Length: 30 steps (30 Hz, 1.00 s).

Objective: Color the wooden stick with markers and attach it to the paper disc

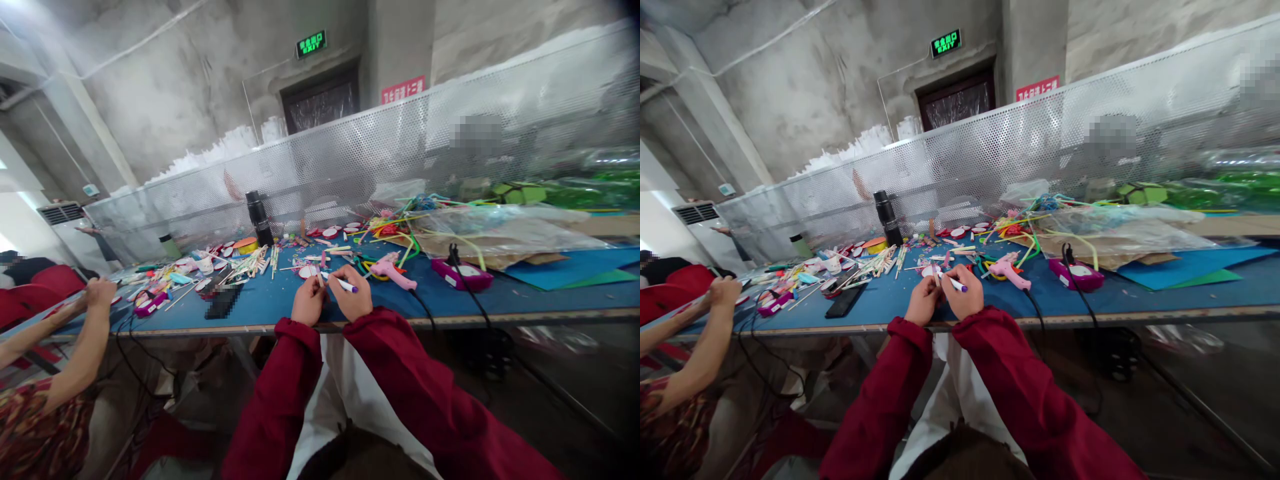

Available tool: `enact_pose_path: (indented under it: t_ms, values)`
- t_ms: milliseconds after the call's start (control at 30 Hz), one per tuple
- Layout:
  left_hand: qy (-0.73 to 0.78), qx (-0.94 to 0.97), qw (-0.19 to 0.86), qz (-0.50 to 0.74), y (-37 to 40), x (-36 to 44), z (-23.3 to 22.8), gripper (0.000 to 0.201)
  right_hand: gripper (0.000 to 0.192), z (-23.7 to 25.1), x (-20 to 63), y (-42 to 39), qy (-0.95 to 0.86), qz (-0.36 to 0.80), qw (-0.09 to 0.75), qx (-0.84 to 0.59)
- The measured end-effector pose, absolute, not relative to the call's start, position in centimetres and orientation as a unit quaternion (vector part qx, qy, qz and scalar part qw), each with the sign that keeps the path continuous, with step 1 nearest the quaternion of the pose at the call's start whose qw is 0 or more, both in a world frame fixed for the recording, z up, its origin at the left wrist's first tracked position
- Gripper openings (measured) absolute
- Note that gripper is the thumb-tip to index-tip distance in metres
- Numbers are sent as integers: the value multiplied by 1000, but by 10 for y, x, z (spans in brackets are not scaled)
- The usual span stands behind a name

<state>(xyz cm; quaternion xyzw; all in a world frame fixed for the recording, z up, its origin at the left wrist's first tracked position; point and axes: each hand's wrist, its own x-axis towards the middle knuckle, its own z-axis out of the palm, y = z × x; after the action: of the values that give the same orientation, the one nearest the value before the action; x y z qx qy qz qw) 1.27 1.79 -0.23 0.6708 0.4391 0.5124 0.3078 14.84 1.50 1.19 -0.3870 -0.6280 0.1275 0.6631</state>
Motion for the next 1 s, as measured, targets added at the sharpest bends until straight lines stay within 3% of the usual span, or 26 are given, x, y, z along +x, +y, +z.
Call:
enact_pose_path:
  t_ms: [1000]
  values:
    - [434, 658, 309, 532, 15, 14, 0, 13, 18, 11, 147, 15, -651, 147, 653, -358]
